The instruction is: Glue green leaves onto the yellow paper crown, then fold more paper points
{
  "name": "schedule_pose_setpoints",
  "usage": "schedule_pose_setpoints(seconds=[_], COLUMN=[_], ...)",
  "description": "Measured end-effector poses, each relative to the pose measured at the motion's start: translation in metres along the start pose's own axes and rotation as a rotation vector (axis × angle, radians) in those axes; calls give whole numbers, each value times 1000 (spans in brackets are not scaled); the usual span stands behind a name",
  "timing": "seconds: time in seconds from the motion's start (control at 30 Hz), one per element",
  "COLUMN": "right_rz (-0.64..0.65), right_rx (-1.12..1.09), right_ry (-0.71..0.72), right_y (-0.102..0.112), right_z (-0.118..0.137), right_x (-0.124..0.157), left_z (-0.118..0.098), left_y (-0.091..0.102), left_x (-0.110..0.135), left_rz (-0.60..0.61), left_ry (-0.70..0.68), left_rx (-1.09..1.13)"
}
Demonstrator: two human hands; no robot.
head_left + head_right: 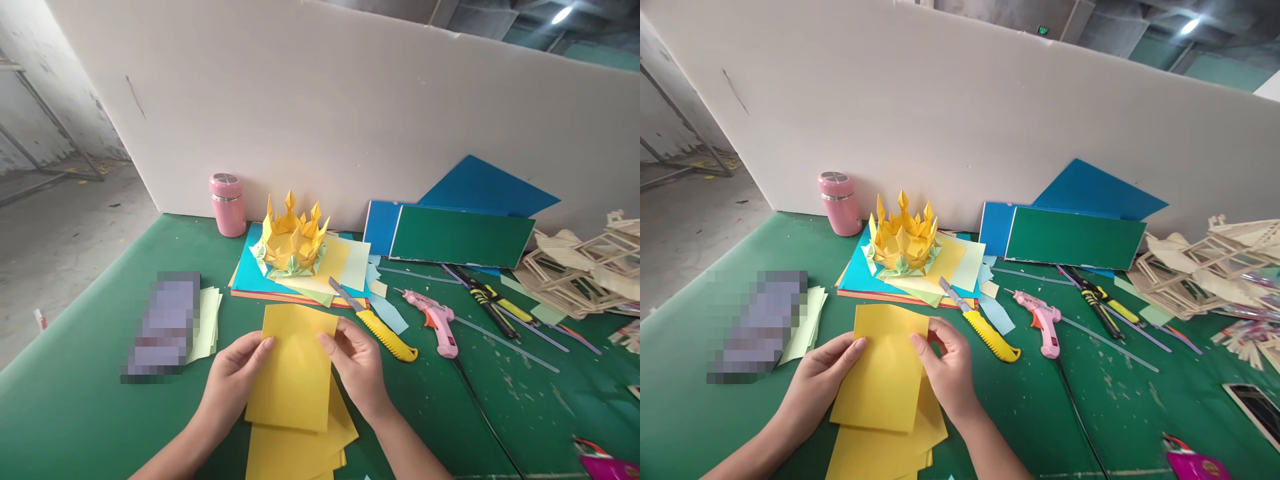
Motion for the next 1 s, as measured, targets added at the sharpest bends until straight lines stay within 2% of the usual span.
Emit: schedule_pose_setpoints(seconds=[0.07, 0.17, 0.27, 0.37, 0.5, 0.6, 0.77, 1.0], right_rz=[5, 34, 93, 103, 55, 35, 81, 117], right_rx=[-94, -209, -236, -254, -331, -309, -185, -120], right_ry=[-67, -196, -299, -342, -355, -349, -316, -204], right_y=[-5, -11, -16, -16, -13, -8, -7, -7], right_z=[-3, -11, -19, -26, -35, -38, -35, -21], right_x=[-6, -12, -13, -13, -15, -16, -16, -16], left_z=[7, 6, 1, -1, 2, 4, 3, 8], left_y=[-5, -11, -17, -24, -29, -28, -15, -12], left_x=[1, 2, 1, -2, -9, -12, -14, -12], left_rz=[62, 145, 227, 282, 248, 206, 96, 69], left_ry=[81, 103, 144, 196, 254, 252, 217, 216], left_rx=[113, 202, 211, 201, 301, 384, 440, 442])
Point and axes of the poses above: each hand's wrist, its own x-axis away from the middle knuckle, its own y-axis out of the back of the hand, z = x × y, the point moved 8 cm from there along -x, towards the middle knuckle, and after that the axes turned 11 degrees about -x, right-handed, at the moved point
